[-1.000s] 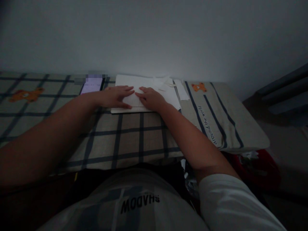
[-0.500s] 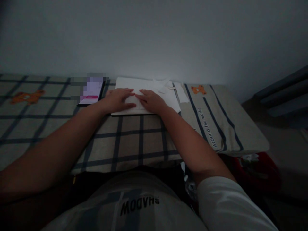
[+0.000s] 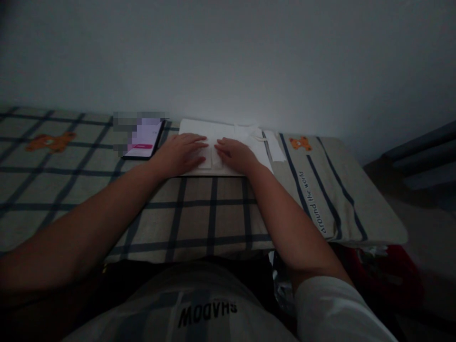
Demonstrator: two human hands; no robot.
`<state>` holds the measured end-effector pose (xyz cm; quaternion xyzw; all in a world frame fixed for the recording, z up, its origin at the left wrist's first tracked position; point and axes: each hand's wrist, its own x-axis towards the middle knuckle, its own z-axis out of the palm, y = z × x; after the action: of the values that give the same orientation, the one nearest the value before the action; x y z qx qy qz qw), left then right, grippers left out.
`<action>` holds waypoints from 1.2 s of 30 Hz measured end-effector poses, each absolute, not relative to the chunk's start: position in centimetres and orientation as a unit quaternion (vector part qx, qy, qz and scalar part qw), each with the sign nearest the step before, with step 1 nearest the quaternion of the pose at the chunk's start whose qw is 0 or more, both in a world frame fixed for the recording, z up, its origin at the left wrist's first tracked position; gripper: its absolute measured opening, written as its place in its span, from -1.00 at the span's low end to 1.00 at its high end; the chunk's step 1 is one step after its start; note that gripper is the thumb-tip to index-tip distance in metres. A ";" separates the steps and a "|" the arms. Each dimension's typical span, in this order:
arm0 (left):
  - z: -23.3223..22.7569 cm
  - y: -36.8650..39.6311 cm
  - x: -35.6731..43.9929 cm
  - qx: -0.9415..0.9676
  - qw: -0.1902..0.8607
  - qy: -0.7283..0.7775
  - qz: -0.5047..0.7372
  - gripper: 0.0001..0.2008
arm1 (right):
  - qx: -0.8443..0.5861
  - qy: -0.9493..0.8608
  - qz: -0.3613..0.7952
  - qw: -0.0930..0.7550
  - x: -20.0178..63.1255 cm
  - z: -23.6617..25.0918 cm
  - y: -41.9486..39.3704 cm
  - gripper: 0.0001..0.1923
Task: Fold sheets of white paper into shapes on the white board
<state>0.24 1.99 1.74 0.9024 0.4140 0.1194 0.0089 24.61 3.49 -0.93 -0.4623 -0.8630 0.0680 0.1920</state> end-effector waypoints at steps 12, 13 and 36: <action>1.0 2.6 0.4 0.926 0.008 0.375 0.036 -0.41 | -0.463 -0.882 0.026 0.087 23.1 0.1 2.5 -0.50; 1.0 2.6 0.4 0.927 0.005 0.374 0.034 -0.42 | -0.464 -0.881 0.025 0.090 23.0 0.0 2.5 -0.50; 1.8 2.2 1.1 0.925 -0.003 0.378 0.019 -0.43 | -0.468 -0.872 0.030 0.145 24.1 -0.7 3.8 -0.54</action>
<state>1.08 2.22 1.78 0.9255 0.3783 0.0190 -0.0028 24.08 3.77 -0.69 -0.4675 -0.8715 0.0299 0.1449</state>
